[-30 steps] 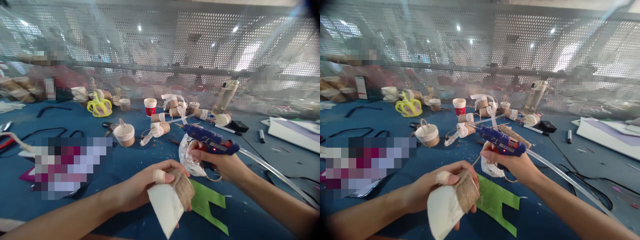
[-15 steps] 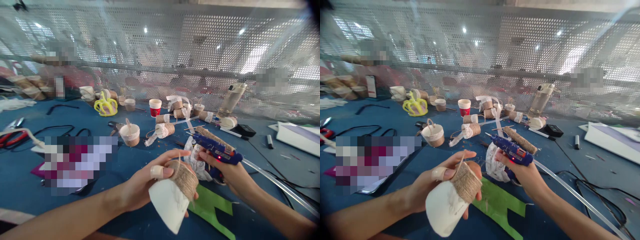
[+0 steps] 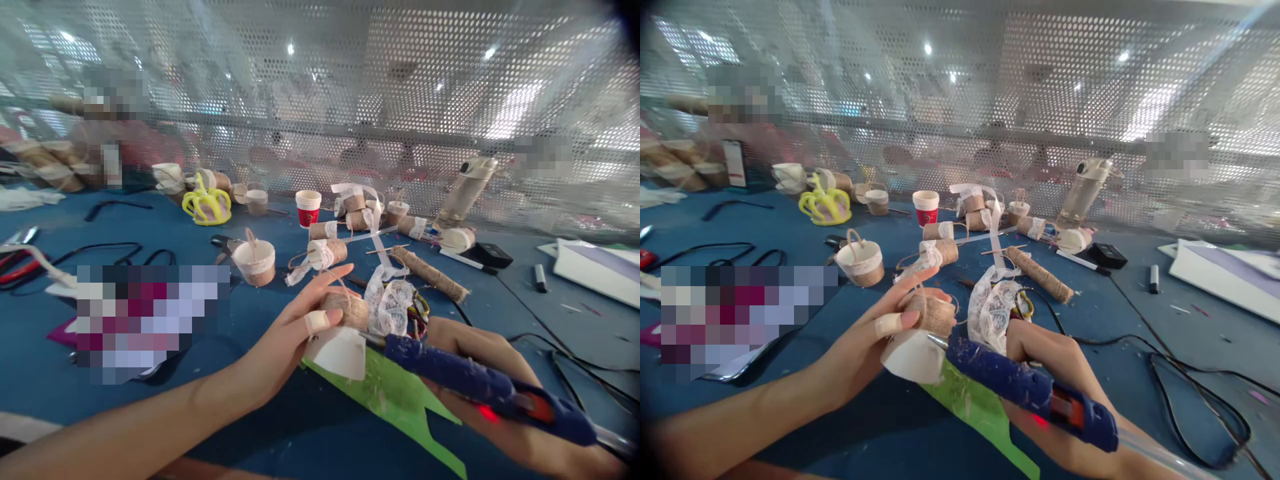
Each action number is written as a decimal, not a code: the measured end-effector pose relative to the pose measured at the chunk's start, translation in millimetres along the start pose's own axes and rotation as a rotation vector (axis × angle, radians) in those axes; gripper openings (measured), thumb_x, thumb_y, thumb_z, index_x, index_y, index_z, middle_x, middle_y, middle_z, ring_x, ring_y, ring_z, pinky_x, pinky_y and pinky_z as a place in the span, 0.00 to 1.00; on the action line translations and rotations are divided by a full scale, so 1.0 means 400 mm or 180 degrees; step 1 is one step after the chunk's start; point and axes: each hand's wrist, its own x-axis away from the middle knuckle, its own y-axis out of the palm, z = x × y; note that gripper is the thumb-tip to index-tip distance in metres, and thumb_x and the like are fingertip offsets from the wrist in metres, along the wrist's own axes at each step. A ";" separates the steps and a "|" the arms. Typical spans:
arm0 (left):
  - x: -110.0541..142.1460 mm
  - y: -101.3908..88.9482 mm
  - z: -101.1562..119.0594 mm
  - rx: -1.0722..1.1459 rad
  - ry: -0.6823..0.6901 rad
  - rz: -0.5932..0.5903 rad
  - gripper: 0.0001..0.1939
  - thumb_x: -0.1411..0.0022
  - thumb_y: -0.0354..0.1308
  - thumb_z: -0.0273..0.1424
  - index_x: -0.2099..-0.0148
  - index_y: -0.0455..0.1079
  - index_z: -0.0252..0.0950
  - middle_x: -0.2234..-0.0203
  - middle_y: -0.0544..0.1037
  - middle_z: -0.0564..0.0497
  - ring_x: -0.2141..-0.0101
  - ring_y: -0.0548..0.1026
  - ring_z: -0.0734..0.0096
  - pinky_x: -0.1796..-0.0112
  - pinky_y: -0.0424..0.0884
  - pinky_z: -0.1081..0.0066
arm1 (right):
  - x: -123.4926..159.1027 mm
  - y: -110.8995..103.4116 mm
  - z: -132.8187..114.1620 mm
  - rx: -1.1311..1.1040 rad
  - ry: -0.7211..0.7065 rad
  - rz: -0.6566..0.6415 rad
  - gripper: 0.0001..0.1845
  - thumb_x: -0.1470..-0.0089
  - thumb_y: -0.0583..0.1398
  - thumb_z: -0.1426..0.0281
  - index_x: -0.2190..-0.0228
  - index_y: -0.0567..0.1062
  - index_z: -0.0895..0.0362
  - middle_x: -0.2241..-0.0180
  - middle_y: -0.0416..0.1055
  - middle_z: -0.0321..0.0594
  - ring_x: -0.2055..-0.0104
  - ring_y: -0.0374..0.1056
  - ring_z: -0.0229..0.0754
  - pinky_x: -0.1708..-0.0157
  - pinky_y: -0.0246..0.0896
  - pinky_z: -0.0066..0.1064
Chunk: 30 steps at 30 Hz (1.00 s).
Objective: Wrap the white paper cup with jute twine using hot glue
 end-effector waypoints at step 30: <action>0.011 0.003 -0.004 -0.1175 0.0842 0.0132 0.22 0.32 0.57 0.35 0.38 0.67 0.58 0.44 0.71 0.55 0.48 0.70 0.58 0.49 0.63 0.63 | 0.009 0.014 0.000 0.0441 0.0008 0.0042 0.16 0.53 0.60 0.74 0.76 0.54 0.52 0.78 0.57 0.30 0.78 0.50 0.36 0.77 0.45 0.31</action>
